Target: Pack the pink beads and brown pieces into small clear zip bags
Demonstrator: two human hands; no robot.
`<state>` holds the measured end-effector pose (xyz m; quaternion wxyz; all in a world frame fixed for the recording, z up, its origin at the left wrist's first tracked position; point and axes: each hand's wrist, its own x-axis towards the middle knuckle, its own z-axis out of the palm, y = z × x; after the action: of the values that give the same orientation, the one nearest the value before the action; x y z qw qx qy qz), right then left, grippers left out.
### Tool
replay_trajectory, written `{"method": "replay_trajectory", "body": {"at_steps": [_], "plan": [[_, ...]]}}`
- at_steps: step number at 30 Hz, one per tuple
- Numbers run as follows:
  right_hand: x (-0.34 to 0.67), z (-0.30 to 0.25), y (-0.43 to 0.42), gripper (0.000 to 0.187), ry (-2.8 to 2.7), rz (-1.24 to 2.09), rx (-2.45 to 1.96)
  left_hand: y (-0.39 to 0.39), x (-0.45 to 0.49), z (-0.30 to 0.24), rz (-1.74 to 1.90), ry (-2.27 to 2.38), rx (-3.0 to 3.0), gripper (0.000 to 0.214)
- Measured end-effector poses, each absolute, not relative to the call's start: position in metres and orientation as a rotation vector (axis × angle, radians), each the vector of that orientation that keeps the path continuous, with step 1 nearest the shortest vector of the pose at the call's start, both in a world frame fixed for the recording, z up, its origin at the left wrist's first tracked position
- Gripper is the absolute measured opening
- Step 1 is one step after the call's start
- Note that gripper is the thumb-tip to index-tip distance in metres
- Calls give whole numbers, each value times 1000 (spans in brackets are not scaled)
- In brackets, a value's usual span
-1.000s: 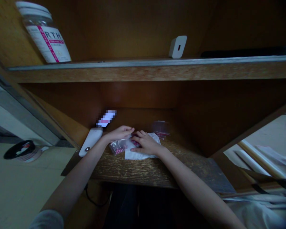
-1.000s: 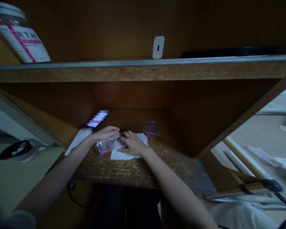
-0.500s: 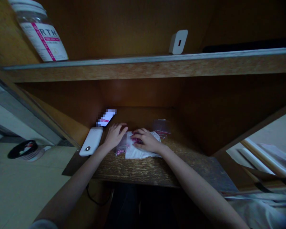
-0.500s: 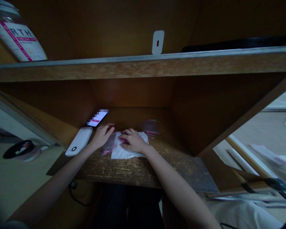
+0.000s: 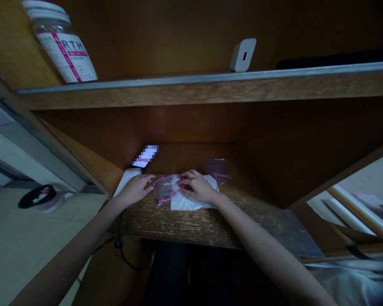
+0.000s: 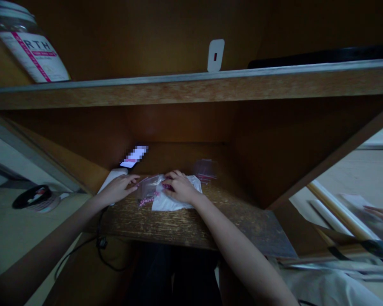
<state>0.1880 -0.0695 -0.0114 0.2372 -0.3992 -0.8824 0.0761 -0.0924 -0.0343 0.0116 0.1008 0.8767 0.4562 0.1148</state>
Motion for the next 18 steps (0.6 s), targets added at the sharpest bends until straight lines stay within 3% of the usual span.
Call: {"method": "replay_trajectory", "body": {"at_steps": [8, 18], "plan": [[182, -9, -70, 27, -2379, 198, -1153, -24, -73, 9, 573, 1215, 2239, 25], [232, 13, -62, 18, -2154, 75, -1446, -31, -69, 16, 582, 1192, 2321, 27]]}}
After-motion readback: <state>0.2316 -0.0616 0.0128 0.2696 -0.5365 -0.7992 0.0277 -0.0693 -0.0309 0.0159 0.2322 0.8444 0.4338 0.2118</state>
